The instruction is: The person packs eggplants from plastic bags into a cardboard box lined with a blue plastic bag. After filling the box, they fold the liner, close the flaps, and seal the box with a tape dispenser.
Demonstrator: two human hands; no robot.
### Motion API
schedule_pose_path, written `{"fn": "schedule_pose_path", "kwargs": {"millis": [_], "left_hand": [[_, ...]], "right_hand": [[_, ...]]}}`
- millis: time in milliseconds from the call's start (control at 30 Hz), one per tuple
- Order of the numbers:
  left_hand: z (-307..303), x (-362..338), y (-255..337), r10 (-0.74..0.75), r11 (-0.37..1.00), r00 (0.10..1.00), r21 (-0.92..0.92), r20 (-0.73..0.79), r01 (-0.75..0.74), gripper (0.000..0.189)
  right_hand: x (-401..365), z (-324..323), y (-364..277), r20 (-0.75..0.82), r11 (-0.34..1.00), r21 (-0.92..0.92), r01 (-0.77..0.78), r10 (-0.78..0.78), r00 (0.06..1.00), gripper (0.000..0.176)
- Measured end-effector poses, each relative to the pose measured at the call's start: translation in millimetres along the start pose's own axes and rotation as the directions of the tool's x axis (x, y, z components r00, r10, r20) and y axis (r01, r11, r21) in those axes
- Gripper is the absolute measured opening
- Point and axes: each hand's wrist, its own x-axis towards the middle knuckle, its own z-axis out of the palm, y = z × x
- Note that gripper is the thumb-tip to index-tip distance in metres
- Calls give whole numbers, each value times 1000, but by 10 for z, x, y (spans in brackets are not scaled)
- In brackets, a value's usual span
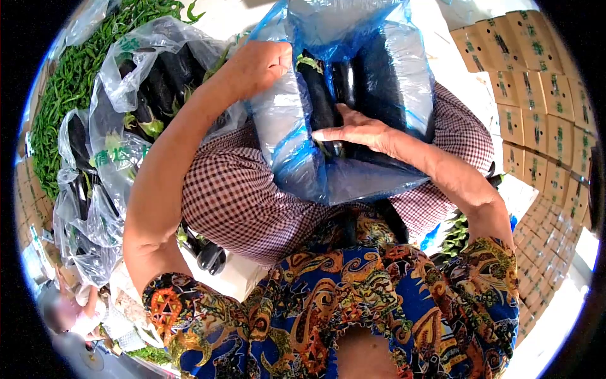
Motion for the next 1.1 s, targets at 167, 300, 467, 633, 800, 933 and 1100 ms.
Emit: {"fn": "schedule_pose_path", "kwargs": {"millis": [167, 300, 467, 633, 800, 933, 1100], "left_hand": [[-11, -3, -19, 31, 998, 999, -58, -20, -32, 12], [3, 12, -62, 18, 999, 1000, -41, -13, -18, 12], [25, -8, -13, 21, 994, 999, -111, -32, -24, 12], [40, 9, -11, 9, 993, 999, -116, -43, -14, 13], [51, 13, -74, 47, 986, 998, -157, -44, -53, 14], [67, 6, -90, 25, 955, 1000, -296, -15, -28, 12], [106, 25, -153, 276, 960, 951, 93, -140, -265, 12]], "right_hand": [[205, -119, 303, 331, 629, 765, -140, -198, 923, 41], [232, -207, 316, 375, 546, 816, -190, -251, 892, 33], [203, -110, 271, 142, 973, 232, -24, -10, 990, 124], [37, -147, 42, 159, 932, 334, -141, 92, 983, 108], [139, -184, 101, 288, 874, 448, -186, 55, 956, 85], [-15, -151, 5, -168, 993, -73, -92, 79, 983, 114], [76, 148, 99, -84, 988, -140, -65, 53, 995, 103]]}}
